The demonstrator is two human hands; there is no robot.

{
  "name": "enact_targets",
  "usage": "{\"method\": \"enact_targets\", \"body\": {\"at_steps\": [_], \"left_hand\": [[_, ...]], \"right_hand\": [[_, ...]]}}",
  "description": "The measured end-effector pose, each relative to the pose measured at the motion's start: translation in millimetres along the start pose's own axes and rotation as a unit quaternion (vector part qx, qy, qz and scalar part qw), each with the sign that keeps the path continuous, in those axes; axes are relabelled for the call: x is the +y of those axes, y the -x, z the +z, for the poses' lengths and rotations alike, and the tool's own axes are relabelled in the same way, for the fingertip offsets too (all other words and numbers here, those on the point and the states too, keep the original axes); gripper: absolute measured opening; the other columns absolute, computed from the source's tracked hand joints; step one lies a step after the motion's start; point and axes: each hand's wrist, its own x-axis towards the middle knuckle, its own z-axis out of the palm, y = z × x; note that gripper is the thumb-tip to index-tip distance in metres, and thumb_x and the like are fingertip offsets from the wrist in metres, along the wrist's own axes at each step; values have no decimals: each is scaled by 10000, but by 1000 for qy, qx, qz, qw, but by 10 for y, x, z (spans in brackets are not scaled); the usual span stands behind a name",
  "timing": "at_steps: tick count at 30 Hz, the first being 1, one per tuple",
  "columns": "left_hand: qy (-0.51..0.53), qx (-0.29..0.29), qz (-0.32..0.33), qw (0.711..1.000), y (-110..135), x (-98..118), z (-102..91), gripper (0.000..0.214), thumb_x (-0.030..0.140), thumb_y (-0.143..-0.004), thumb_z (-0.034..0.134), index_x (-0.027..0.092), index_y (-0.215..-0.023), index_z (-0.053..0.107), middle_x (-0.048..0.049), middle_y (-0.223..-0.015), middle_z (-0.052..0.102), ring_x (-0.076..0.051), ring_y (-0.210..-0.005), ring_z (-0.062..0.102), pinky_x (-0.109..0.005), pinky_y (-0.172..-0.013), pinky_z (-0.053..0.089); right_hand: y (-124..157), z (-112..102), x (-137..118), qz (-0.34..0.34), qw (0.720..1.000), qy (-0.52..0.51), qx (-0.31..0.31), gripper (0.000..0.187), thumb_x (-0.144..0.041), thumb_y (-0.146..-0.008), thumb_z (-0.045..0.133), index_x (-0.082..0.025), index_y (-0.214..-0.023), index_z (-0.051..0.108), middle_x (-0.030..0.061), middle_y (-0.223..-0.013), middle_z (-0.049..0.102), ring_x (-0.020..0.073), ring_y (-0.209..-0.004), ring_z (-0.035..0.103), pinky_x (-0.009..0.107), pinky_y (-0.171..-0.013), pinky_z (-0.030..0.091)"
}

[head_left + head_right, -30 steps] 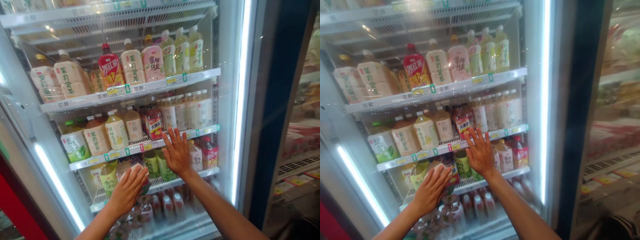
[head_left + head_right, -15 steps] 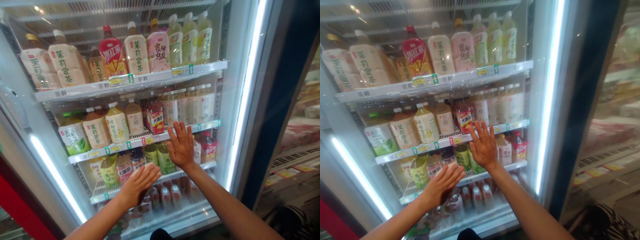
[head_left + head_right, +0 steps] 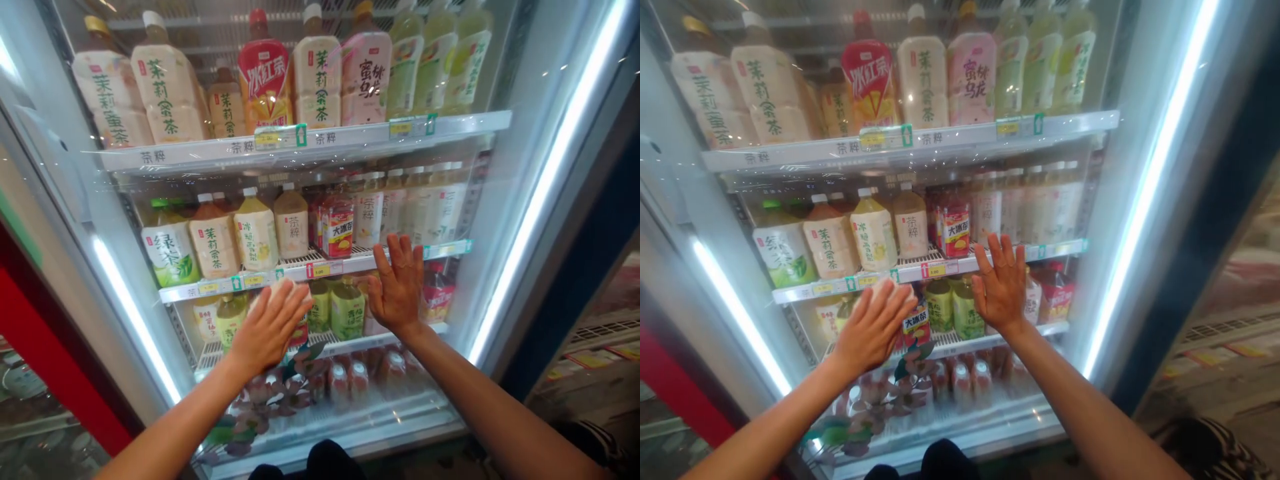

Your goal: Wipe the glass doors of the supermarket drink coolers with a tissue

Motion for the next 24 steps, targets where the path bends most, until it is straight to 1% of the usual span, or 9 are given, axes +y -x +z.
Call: {"method": "enact_targets", "body": {"at_steps": [3,5,8,10,13,17,19,22,24], "left_hand": [[14,2,37,999,310,108,42,604,252,-950,512,190,-1546,431,-17,-1694,208,-253,-1590,151,-442,-1336,82],[23,1,19,1000,223,-207,-57,635,260,-957,515,184,-1572,376,-19,-1695,210,-251,-1592,139,-448,-1335,79],[9,34,-76,996,-94,-825,-267,704,298,-969,525,187,-1614,264,-35,-1698,199,-261,-1599,71,-483,-1333,66],[-4,58,-130,990,-172,-972,-330,729,290,-969,524,189,-1625,224,-43,-1698,199,-261,-1601,47,-492,-1332,70],[-2,51,-154,987,84,-642,-241,756,287,-956,539,157,-1626,214,-62,-1693,207,-285,-1597,59,-500,-1332,72],[14,43,-103,994,429,-149,-79,740,289,-938,557,160,-1610,275,-24,-1673,256,-269,-1592,139,-459,-1336,91],[30,42,-99,994,282,-259,-116,735,265,-934,554,210,-1612,276,-5,-1680,239,-264,-1591,151,-468,-1332,115],[26,52,-130,990,-229,-626,-227,740,264,-950,538,258,-1624,234,-15,-1703,192,-277,-1599,87,-525,-1319,140],[13,55,-142,988,-489,-661,-228,735,293,-955,539,237,-1624,240,-41,-1714,178,-296,-1602,41,-544,-1317,123]], "right_hand": [[4,1,9,-9,1000,-4,6,678,-275,-1031,426,-297,-1657,168,33,-1726,185,324,-1580,211,581,-1284,200],[4,5,13,-17,1000,-8,8,664,-289,-1034,417,-269,-1655,183,35,-1730,159,321,-1588,182,603,-1278,194],[4,22,21,-24,1000,-7,15,652,-306,-1038,411,-267,-1653,198,38,-1726,174,307,-1589,179,580,-1285,187],[5,36,27,-26,999,-7,28,640,-311,-1038,419,-283,-1648,229,31,-1717,206,283,-1586,192,510,-1300,168],[6,48,34,-28,999,-9,36,643,-310,-1030,436,-286,-1644,247,25,-1711,218,273,-1585,198,482,-1305,158],[4,40,30,-28,999,-16,22,676,-282,-1010,447,-277,-1647,220,27,-1724,178,298,-1592,175,584,-1287,174],[3,34,23,-25,999,-15,20,691,-259,-999,454,-281,-1647,214,23,-1725,176,302,-1592,175,600,-1281,180],[1,28,11,-21,1000,-8,22,707,-245,-987,457,-287,-1648,208,28,-1723,183,317,-1586,193,619,-1272,200],[-2,23,4,-20,1000,-6,19,716,-238,-983,459,-290,-1649,201,38,-1723,189,328,-1582,202,631,-1264,219]]}}
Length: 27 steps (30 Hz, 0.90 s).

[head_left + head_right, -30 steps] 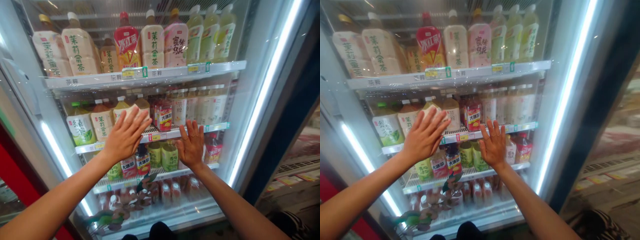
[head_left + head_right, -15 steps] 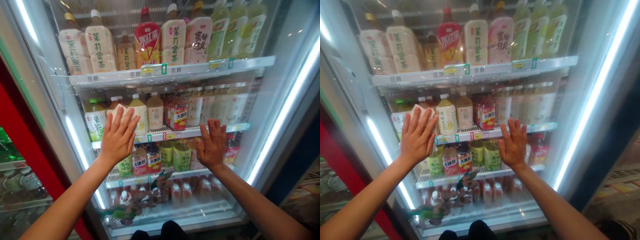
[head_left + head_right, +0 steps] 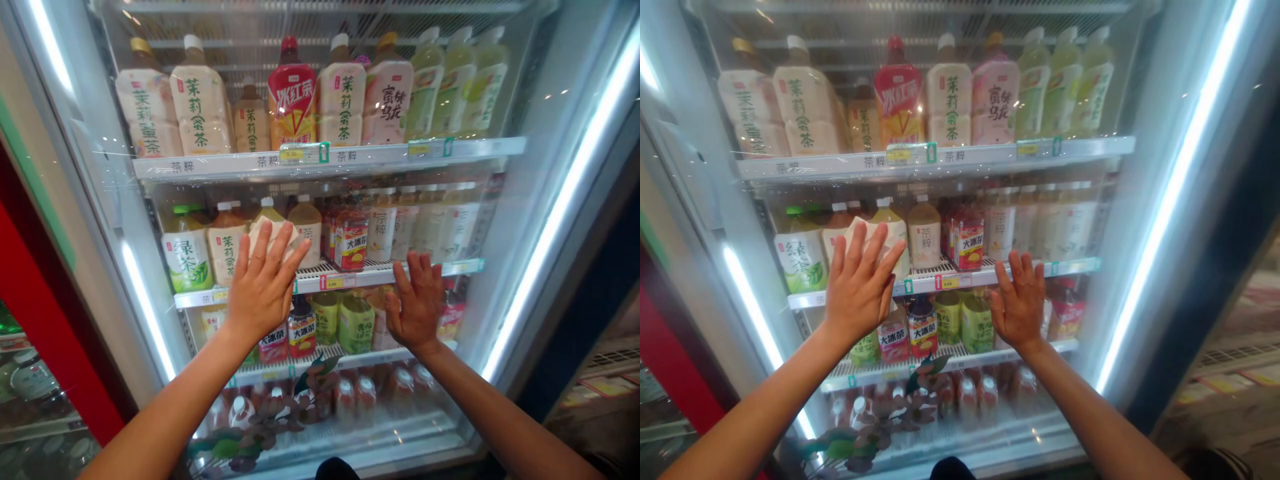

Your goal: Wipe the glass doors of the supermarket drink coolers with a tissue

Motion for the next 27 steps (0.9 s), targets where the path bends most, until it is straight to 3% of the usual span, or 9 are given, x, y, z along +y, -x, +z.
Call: {"method": "enact_targets", "body": {"at_steps": [2,6,8,10,12,16,18,24,27], "left_hand": [[1,-16,30,999,81,263,99,718,318,-948,533,202,-1612,288,-66,-1718,190,-323,-1603,46,-537,-1322,86],[2,-88,147,985,894,1032,372,623,312,-949,472,245,-1565,406,-7,-1711,250,-259,-1599,158,-450,-1335,51],[2,-107,198,974,1086,1221,448,603,304,-951,451,267,-1552,425,5,-1705,271,-222,-1575,248,-426,-1332,92],[10,-94,222,970,880,1180,457,623,295,-948,454,251,-1567,398,-14,-1707,260,-228,-1564,281,-439,-1326,124],[31,-64,213,975,349,990,418,673,297,-948,476,207,-1599,329,-47,-1712,224,-274,-1581,226,-472,-1323,125],[36,-28,87,995,-635,720,334,754,310,-979,482,145,-1637,153,-74,-1708,179,-274,-1598,-8,-515,-1334,88],[23,-30,87,996,-640,775,334,735,316,-991,466,126,-1633,162,-75,-1706,171,-265,-1594,-28,-511,-1337,72],[7,-91,268,959,211,972,410,648,310,-968,474,106,-1572,361,-90,-1714,162,-288,-1595,121,-467,-1340,54],[24,-86,271,958,-186,718,334,643,301,-988,440,123,-1593,311,-58,-1716,177,-256,-1601,44,-447,-1338,45]], "right_hand": [[-6,-7,-6,3,1000,-1,-3,721,-232,-983,463,-291,-1650,195,41,-1723,191,328,-1580,205,631,-1263,228],[-24,-25,-12,5,1000,-8,-1,715,-223,-991,467,-282,-1650,194,28,-1722,172,307,-1585,195,612,-1278,205],[-32,-34,-13,4,1000,-15,0,716,-210,-992,471,-269,-1650,194,23,-1723,158,291,-1591,180,593,-1291,184],[-38,-44,-14,1,1000,-19,-2,727,-203,-990,481,-268,-1651,185,22,-1726,148,281,-1594,163,577,-1298,177],[-41,-54,-16,1,1000,-24,-5,740,-202,-990,487,-274,-1654,168,25,-1728,139,279,-1596,151,573,-1299,180],[-43,-63,-22,13,999,-31,-3,748,-211,-995,484,-297,-1655,143,20,-1723,152,282,-1591,169,586,-1293,193],[-45,-64,-23,17,999,-32,-5,752,-216,-996,482,-305,-1656,133,17,-1719,166,282,-1587,186,586,-1291,203],[-52,-66,-14,8,999,-34,2,746,-219,-1001,481,-265,-1658,130,30,-1715,167,271,-1590,180,561,-1299,198],[-52,-64,-14,13,999,-37,0,758,-223,-1002,474,-271,-1660,103,38,-1712,190,270,-1589,181,574,-1294,210]]}}
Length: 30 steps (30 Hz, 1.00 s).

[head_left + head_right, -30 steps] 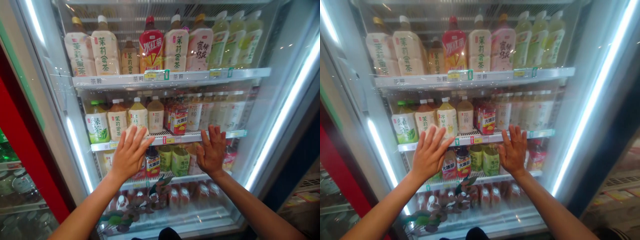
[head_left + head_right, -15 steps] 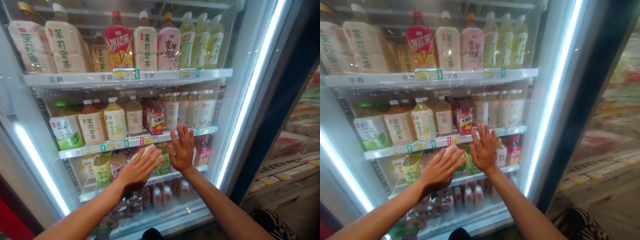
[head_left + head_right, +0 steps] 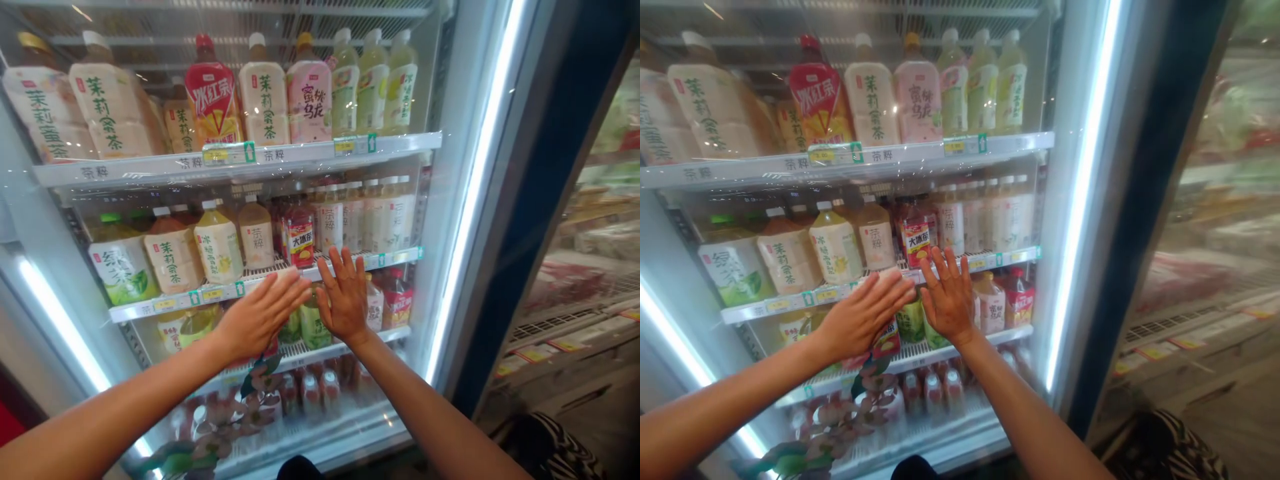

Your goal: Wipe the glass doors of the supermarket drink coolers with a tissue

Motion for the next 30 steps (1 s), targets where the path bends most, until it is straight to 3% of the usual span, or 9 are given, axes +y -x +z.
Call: {"method": "enact_targets", "body": {"at_steps": [3,5,8,11,13,20,23,27,30], "left_hand": [[-2,32,-92,995,-416,-593,-221,670,316,-1018,396,131,-1627,185,-68,-1714,200,-248,-1590,-59,-493,-1333,42],[-4,35,-127,991,-521,-715,-272,678,326,-1025,379,145,-1634,142,-68,-1717,191,-250,-1586,-79,-524,-1330,48],[-15,14,-103,995,-203,-332,-138,682,335,-1010,412,136,-1626,197,-68,-1720,160,-279,-1595,-20,-521,-1333,61],[-4,-17,8,1000,335,207,36,651,306,-984,435,120,-1594,302,-68,-1722,140,-269,-1599,100,-466,-1338,75],[13,-23,43,999,510,252,32,633,292,-980,432,118,-1581,335,-58,-1720,157,-255,-1599,107,-443,-1337,65],[-14,63,-195,979,130,-1010,-460,683,323,-1012,427,161,-1630,187,-78,-1710,210,-250,-1599,-48,-521,-1327,29],[-29,56,-203,977,421,-699,-379,716,332,-995,470,119,-1624,202,-93,-1707,200,-274,-1596,-44,-512,-1329,16],[-28,8,-75,997,1108,63,-121,645,306,-971,502,118,-1572,360,-63,-1709,174,-293,-1596,89,-470,-1335,57],[-23,-5,-70,997,1269,-99,-192,655,317,-983,486,147,-1592,316,-40,-1705,178,-261,-1595,109,-454,-1337,76]], "right_hand": [[-1,1,-5,2,1000,-6,-4,770,-233,-1003,464,-278,-1662,69,44,-1712,209,268,-1591,171,586,-1290,210],[0,0,-6,2,1000,-3,-6,762,-233,-1007,459,-284,-1662,73,41,-1716,204,264,-1593,167,581,-1290,212],[5,-4,1,-4,1000,8,-6,738,-232,-1014,456,-285,-1660,104,37,-1724,179,264,-1596,162,569,-1291,212],[18,1,15,-10,1000,8,-1,720,-238,-1019,458,-277,-1658,129,40,-1728,165,272,-1597,162,571,-1289,204],[27,9,24,-12,1000,1,1,708,-239,-1018,464,-271,-1655,155,43,-1727,172,274,-1596,169,571,-1291,191],[51,22,39,-19,1000,4,7,696,-248,-1005,493,-288,-1645,222,39,-1717,216,295,-1583,215,565,-1287,212],[64,26,43,-14,1000,17,4,710,-247,-996,501,-315,-1645,221,38,-1709,245,312,-1568,258,561,-1279,235],[80,38,56,-18,1000,19,4,692,-250,-998,498,-294,-1640,244,61,-1710,254,329,-1568,261,604,-1261,239],[94,64,82,-19,1000,22,7,677,-273,-999,502,-292,-1633,267,87,-1693,302,329,-1560,285,597,-1256,249]]}}
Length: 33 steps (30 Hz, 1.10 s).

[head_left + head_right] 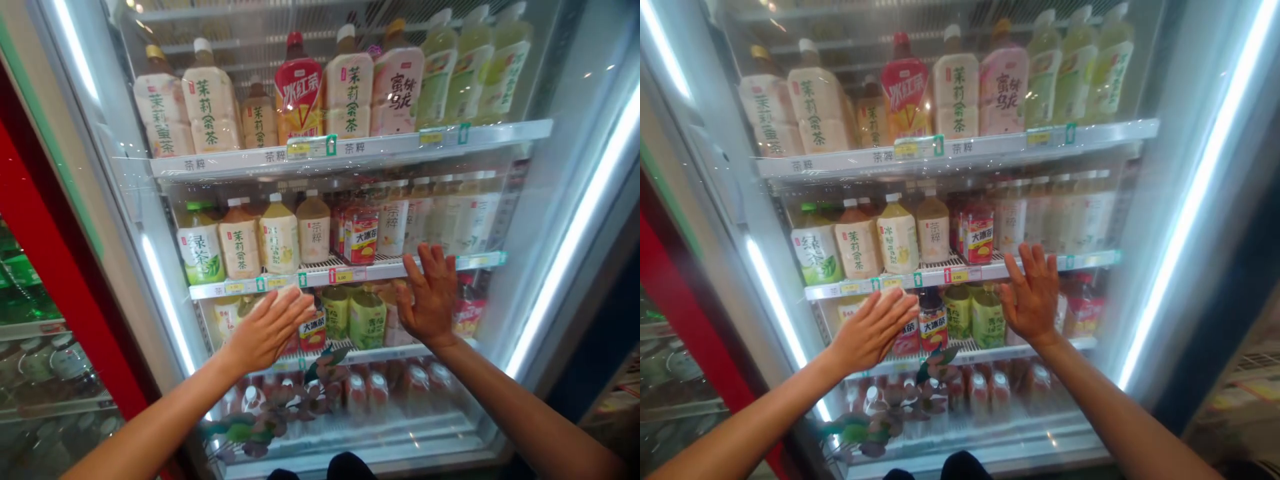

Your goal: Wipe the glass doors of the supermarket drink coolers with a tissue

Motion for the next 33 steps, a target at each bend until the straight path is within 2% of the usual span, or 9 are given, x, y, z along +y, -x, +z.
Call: {"method": "enact_targets", "body": {"at_steps": [4,6,13,16,21,23,28,30,33], "left_hand": [[-15,60,-150,987,-368,-851,-280,738,318,-1005,454,202,-1640,96,-39,-1703,174,-238,-1594,-12,-515,-1331,70],[-20,87,-193,977,-439,-1015,-337,757,304,-1005,453,206,-1640,55,-46,-1702,182,-240,-1594,-11,-524,-1328,82],[14,44,-102,994,445,-101,-42,692,287,-967,522,115,-1595,287,-40,-1690,209,-283,-1592,145,-474,-1332,78],[24,57,-110,992,521,-378,-118,672,264,-976,499,149,-1601,280,-17,-1688,225,-260,-1591,158,-464,-1331,94],[-28,136,-259,956,198,-1188,-367,705,251,-986,484,216,-1629,195,-22,-1703,201,-240,-1603,67,-489,-1328,64],[-26,136,-270,953,259,-1038,-317,714,243,-979,491,197,-1628,198,-29,-1705,190,-255,-1603,69,-495,-1327,69],[18,78,-168,983,681,-104,-23,676,244,-966,500,142,-1600,289,-29,-1673,261,-274,-1588,166,-468,-1331,97],[25,64,-141,988,610,-95,-34,679,247,-963,507,158,-1600,290,-17,-1656,299,-255,-1585,180,-454,-1334,95],[5,75,-172,982,157,-557,-194,730,257,-967,514,177,-1624,207,-31,-1672,262,-251,-1595,111,-475,-1332,93]], "right_hand": [[23,55,41,-5,1000,10,28,652,-321,-984,541,-293,-1605,345,120,-1636,411,342,-1526,358,576,-1245,278],[26,72,49,-8,999,16,30,657,-333,-976,550,-293,-1600,351,129,-1622,431,348,-1519,370,579,-1235,296],[16,61,18,-2,999,27,17,672,-313,-971,516,-286,-1611,312,154,-1632,405,342,-1542,325,592,-1243,278],[10,57,14,-2,1000,28,10,673,-337,-964,512,-285,-1606,316,152,-1633,402,341,-1546,314,594,-1250,266],[-2,49,-6,7,1000,20,11,694,-322,-958,511,-313,-1616,291,108,-1661,368,317,-1559,289,577,-1265,243],[-3,48,-14,11,1000,21,8,702,-320,-959,504,-329,-1622,273,95,-1669,355,323,-1558,292,594,-1259,253],[-6,55,-8,9,1000,16,18,691,-323,-967,495,-335,-1623,281,87,-1668,362,335,-1546,316,620,-1245,272],[-14,59,1,-1,999,14,29,690,-323,-963,520,-321,-1619,305,101,-1652,389,336,-1538,332,595,-1253,273],[-33,56,6,-18,999,13,46,697,-313,-955,560,-293,-1614,333,117,-1638,410,322,-1539,332,532,-1273,258]]}}
